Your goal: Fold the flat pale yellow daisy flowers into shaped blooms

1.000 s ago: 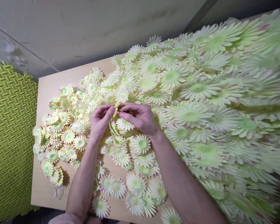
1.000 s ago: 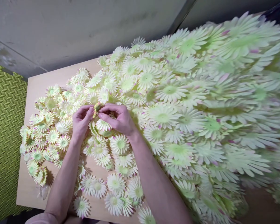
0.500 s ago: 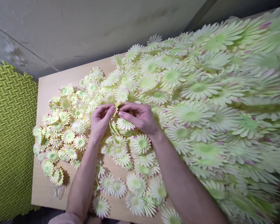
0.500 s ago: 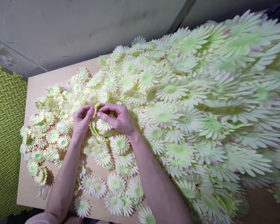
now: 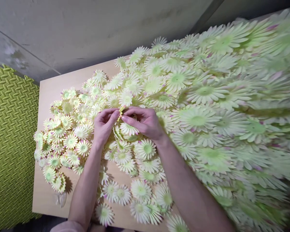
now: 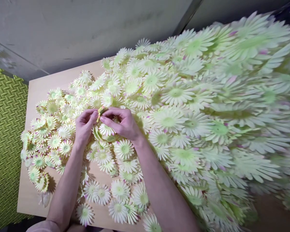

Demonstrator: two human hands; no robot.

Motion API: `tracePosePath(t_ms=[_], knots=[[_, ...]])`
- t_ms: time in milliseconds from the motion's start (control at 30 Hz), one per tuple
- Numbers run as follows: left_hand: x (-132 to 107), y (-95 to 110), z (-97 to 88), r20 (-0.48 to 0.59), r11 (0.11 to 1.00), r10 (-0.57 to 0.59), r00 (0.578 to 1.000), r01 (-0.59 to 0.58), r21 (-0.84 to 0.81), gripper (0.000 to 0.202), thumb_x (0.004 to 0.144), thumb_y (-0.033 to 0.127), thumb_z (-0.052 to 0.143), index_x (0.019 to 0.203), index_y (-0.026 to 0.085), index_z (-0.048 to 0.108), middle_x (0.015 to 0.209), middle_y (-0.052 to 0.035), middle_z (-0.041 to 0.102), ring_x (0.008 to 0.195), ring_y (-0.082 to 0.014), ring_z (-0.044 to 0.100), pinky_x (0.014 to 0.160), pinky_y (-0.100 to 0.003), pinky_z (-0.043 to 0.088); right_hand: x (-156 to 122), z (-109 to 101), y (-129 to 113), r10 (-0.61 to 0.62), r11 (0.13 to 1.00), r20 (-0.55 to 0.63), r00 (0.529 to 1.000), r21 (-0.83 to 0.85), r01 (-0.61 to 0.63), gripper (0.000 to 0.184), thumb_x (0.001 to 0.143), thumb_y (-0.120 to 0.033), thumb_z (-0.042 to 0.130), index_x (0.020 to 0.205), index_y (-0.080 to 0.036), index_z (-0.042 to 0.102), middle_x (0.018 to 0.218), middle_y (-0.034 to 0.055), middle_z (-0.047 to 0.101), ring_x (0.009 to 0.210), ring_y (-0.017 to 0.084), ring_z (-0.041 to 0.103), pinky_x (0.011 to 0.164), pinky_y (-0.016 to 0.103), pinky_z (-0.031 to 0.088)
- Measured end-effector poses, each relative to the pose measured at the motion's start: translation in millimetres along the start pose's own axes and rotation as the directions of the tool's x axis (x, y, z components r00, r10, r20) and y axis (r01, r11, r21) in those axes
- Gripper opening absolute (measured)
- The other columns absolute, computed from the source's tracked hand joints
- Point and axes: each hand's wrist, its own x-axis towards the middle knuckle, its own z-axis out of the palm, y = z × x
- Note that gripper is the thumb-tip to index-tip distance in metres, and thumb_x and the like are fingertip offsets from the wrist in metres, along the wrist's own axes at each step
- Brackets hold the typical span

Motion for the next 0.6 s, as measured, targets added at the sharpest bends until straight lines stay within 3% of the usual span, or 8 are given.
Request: tracePosePath(t_ms=[600], knots=[[-0.4,0.8,0.8,-0.005,1.000,-0.008,1.000,0.008,0.017,0.022,0.078,0.040,0.076,0.089,0.022,0.076,0.084,-0.0027,0.075,0.080,-0.0122,0.070,0.076,-0.024,0.057,-0.2,-0.8,0.4,0.013,1.000,-0.005,1.000,-0.004,-0.013,0.007,0.082,-0.027,0.073,0.078,-0.021,0.073,0.078,0.0028,0.068,0.075,0.017,0.061,0.066,0.032,0.047]])
